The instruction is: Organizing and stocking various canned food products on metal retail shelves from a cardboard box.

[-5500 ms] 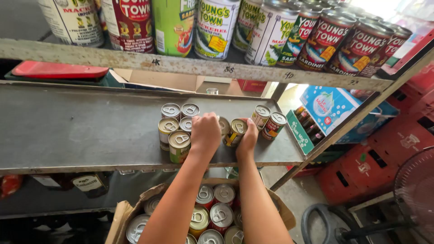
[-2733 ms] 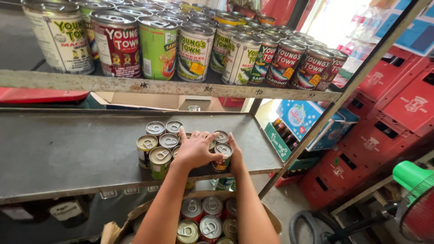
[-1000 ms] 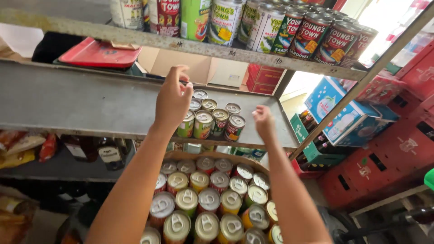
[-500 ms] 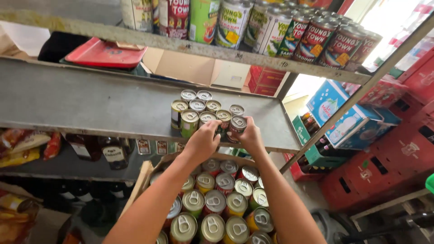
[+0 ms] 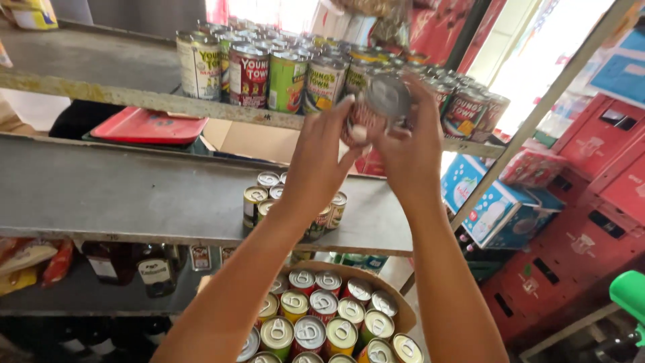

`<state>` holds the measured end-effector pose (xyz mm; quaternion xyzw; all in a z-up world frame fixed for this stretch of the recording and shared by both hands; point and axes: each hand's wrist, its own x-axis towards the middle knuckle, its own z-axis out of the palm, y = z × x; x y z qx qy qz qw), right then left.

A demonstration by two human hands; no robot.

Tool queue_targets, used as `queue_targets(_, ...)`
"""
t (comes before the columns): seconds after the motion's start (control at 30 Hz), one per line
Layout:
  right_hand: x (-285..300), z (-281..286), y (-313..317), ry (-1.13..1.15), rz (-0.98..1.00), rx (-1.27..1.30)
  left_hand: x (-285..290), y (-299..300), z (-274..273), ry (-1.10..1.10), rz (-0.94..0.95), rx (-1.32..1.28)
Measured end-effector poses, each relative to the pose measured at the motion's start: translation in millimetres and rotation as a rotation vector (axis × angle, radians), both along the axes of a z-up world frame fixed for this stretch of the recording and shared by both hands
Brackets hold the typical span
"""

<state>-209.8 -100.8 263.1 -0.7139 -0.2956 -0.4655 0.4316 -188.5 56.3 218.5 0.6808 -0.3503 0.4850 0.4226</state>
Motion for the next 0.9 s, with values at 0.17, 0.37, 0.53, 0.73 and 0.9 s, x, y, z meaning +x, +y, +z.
queue_targets(0.17, 55, 8, 3, -0.054, -0.299, -0.088, 45, -7, 21, -0.020, 0.159, 0.067)
queue_targets(0.37, 85, -16, 13, -0.215, -0.388, -0.225, 51, -8, 12, -0.005, 0.103, 0.069)
queue_targets(0.53, 95, -53, 7, -0.260, -0.530, -0.346, 54, -10, -11, -0.228, 0.424, 0.287)
queue_targets(0.73, 88, -79, 3, -0.117, -0.722, -0.549, 52, -6, -3, -0.063, 0.356, 0.261)
queue_targets(0.9, 83, -77, 2, -0.183, -0.779, -0.580, 72, -17, -13, -0.154, 0.588, 0.295)
